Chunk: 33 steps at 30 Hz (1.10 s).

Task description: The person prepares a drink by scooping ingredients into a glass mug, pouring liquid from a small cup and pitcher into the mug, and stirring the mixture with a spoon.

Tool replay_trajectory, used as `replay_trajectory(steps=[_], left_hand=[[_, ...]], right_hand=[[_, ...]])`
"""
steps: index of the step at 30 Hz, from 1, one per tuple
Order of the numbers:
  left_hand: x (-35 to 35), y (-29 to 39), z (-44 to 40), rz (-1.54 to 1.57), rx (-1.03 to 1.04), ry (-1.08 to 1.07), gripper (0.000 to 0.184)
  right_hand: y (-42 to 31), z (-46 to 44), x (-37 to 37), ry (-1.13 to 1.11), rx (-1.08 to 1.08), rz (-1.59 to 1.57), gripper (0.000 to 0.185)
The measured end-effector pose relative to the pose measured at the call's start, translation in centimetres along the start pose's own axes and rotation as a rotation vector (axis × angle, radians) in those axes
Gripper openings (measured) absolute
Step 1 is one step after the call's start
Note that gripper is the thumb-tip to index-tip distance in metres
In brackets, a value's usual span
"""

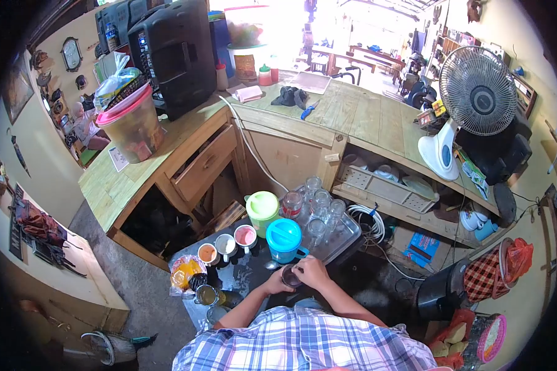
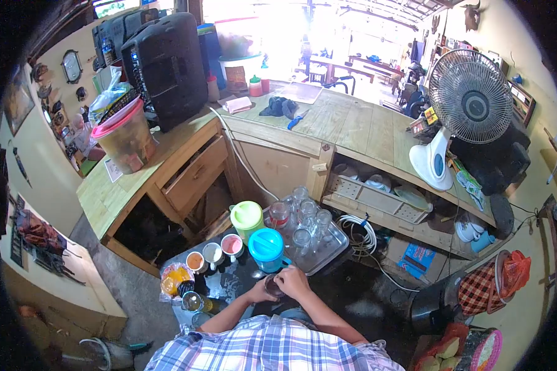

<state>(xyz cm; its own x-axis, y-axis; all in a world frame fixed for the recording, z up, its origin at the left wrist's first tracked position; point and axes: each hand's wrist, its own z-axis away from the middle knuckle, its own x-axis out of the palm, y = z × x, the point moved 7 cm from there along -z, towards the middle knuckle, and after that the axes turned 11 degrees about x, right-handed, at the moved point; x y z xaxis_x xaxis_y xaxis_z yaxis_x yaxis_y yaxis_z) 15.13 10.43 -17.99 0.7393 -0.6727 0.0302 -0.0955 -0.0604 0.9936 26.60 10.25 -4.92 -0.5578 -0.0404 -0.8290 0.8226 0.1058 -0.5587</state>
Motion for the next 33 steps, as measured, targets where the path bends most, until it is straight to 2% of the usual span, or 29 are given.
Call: replay_trajectory(steps=[1, 4, 7, 13, 15, 17, 20, 22, 25, 28, 33], left_hand=[[0.0, 0.3, -0.1, -0.002, 0.001, 0.001, 0.09], [-0.1, 0.2, 0.1, -0.022, -0.011, 0.017, 0.089], [-0.2, 0.1, 0.1, -0.074, -0.015, 0.004, 0.088], [-0.1, -0.5, 0.1, -0.024, -0.051, -0.004, 0.088], [-0.1, 0.0, -0.1, -0.022, 0.02, -0.01, 0.088], [-0.1, 0.2, 0.0, -0.041, 0.001, -0.011, 0.088], [-0.1, 0.3, -0.1, -0.042, -0.032, -0.012, 0.089], [-0.1, 0.0, 0.0, -0.022, -0.048, -0.011, 0.09], [-0.2, -0.8, 0.1, 0.002, -0.016, -0.017, 0.092], [-0.3, -1.7, 0.1, 0.01, -0.043, -0.016, 0.094], [-0.3, -0.8, 0.0, -0.022, 0.0, -0.014, 0.095]], right_hand=[[-0.2, 0.1, -0.4, 0.063, -0.05, -0.046, 0.017], [-0.1, 0.3, 0.2, -0.002, -0.044, 0.063, 0.016], [-0.4, 0.3, -0.4, 0.04, -0.027, -0.053, 0.017], [0.0, 0.1, 0.0, 0.028, -0.034, -0.044, 0.019], [-0.1, 0.2, -0.1, 0.045, -0.039, -0.028, 0.019], [-0.2, 0.2, -0.2, 0.066, -0.046, -0.011, 0.019], [-0.2, 0.2, 0.4, -0.009, -0.024, -0.014, 0.02], [-0.5, 0.3, -0.5, 0.115, -0.05, -0.084, 0.02], [-0.1, 0.2, 0.1, 0.041, -0.027, 0.002, 0.02], [-0.1, 0.2, -0.3, 0.097, -0.02, -0.06, 0.02], [0.3, 0.2, 0.1, 0.06, -0.006, -0.039, 0.019]])
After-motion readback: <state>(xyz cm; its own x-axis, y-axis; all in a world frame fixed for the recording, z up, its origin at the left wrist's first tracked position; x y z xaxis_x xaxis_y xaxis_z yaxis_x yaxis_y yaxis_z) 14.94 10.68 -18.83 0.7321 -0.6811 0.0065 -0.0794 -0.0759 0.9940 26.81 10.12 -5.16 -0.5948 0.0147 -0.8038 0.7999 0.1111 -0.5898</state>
